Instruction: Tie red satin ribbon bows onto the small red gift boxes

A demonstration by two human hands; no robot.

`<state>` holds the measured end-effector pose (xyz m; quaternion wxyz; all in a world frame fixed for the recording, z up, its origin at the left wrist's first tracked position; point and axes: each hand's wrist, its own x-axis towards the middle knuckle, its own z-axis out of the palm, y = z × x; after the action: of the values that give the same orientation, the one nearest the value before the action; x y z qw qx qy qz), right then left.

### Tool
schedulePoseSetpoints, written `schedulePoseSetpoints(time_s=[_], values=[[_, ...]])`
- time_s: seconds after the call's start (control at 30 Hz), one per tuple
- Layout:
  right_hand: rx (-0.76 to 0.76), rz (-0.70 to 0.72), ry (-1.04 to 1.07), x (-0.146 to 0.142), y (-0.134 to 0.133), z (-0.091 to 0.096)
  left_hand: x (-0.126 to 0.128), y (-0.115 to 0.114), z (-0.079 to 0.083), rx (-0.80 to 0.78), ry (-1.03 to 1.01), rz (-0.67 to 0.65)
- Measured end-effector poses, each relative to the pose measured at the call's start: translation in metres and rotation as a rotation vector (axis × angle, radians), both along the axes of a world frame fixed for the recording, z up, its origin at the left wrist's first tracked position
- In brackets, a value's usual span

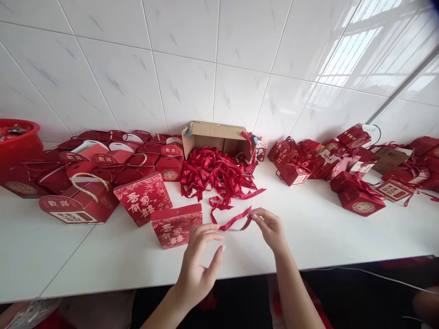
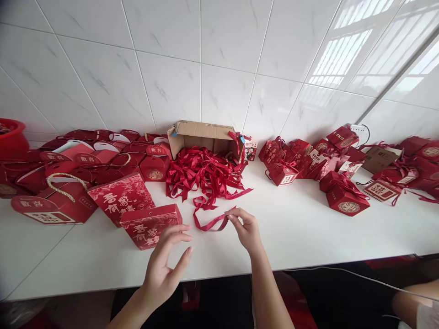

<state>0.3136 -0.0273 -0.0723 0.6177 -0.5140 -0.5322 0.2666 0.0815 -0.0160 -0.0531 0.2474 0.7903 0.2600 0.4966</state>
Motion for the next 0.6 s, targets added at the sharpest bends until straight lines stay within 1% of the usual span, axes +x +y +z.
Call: schedulePoseSetpoints(time_s=[0.1,0.2,0.27,0.37,0.43,0.53,0.6], values=[[0.075,0.158,0.093,-0.016,-0.006,0.006,0.013,0.009,0.015,-0.049,0.01,-0.065],[0.116,0.268,0.171,-0.031,-0.008,0.008,0.022,0.013,0.028,-0.119,0.019,-0.183],[0.124,0.311,0.218,-0.039,-0.01,0.008,0.023,0.013,0.033,-0.172,0.015,-0.262],[0.111,0.37,0.281,-0.048,-0.012,0.007,0.018,0.013,0.034,-0.214,-0.016,-0.324],[0.092,0.397,0.317,-0.055,-0.014,0.009,0.014,0.013,0.033,-0.173,-0.038,-0.33],[0.062,0.406,0.367,-0.067,-0.017,0.011,0.007,0.013,0.03,-0.001,-0.033,-0.265],[0.026,0.446,0.437,-0.075,-0.019,0.011,0.003,0.012,0.027,0.11,-0.01,-0.22]])
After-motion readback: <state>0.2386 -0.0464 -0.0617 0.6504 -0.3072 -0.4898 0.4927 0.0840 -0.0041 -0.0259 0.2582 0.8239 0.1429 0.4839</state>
